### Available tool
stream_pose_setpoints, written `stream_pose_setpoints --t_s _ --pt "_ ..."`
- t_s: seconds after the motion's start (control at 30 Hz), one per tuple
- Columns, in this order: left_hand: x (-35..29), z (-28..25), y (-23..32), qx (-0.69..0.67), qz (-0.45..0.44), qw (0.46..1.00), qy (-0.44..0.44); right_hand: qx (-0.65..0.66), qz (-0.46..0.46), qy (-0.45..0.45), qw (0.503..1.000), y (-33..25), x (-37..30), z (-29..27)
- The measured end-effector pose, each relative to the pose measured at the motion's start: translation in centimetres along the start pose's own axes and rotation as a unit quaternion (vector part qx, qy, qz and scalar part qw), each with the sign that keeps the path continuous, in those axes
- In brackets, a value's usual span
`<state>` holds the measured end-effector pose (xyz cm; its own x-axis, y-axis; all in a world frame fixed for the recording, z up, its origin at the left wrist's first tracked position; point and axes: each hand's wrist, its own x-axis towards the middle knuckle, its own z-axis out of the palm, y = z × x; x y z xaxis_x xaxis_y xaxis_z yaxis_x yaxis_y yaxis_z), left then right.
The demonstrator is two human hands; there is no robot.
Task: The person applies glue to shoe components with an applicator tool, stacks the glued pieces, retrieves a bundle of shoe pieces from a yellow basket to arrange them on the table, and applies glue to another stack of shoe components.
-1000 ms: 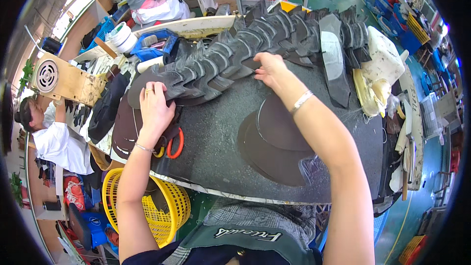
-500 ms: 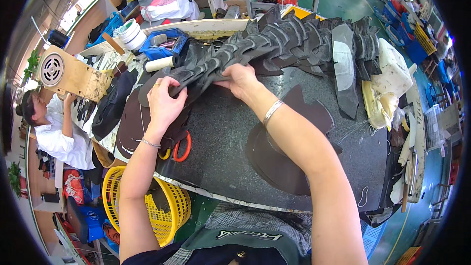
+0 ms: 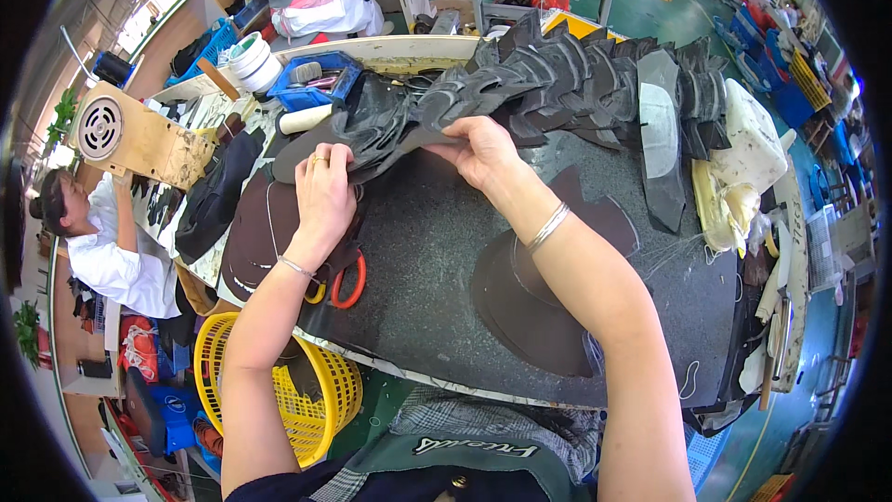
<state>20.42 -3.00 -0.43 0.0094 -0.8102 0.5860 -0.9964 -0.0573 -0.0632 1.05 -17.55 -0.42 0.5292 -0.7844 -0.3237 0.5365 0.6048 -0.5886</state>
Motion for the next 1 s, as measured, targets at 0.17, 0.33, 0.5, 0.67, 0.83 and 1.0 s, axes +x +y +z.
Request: stream_pose_setpoints --t_s 0.17,0.33,0.5,0.67,0.83,1.0 --pt "4.3 -2.8 -0.3 -0.021 0.01 0.992 0.123 0.081 -0.023 -0.02 0.996 -1.7 0.3 0.2" --pt "10.2 -3.3 -2.4 0.003 0.063 0.975 0.212 0.15 -0.075 -0.083 0.982 -1.9 2.4 3.0" --pt "8.9 0.9 -2.9 0.032 -0.038 0.998 -0.048 -0.073 0.107 0.052 0.99 -0.6 3.7 3.6" --pt "2.9 -1.8 1.8 -0.366 -0.063 0.919 -0.133 -0.453 -0.083 -0.132 0.878 -7.0 -9.4 -0.8" --pt "-1.3 -3.6 7.8 -0.569 -0.155 0.721 -0.364 -0.539 -0.26 0.095 0.796 -12.1 -17.3 -12.7" --pt "-1.1 -1.8 13.6 -0.494 -0.03 0.795 -0.351 -0.651 -0.169 0.192 0.715 -10.0 -19.9 -18.1"
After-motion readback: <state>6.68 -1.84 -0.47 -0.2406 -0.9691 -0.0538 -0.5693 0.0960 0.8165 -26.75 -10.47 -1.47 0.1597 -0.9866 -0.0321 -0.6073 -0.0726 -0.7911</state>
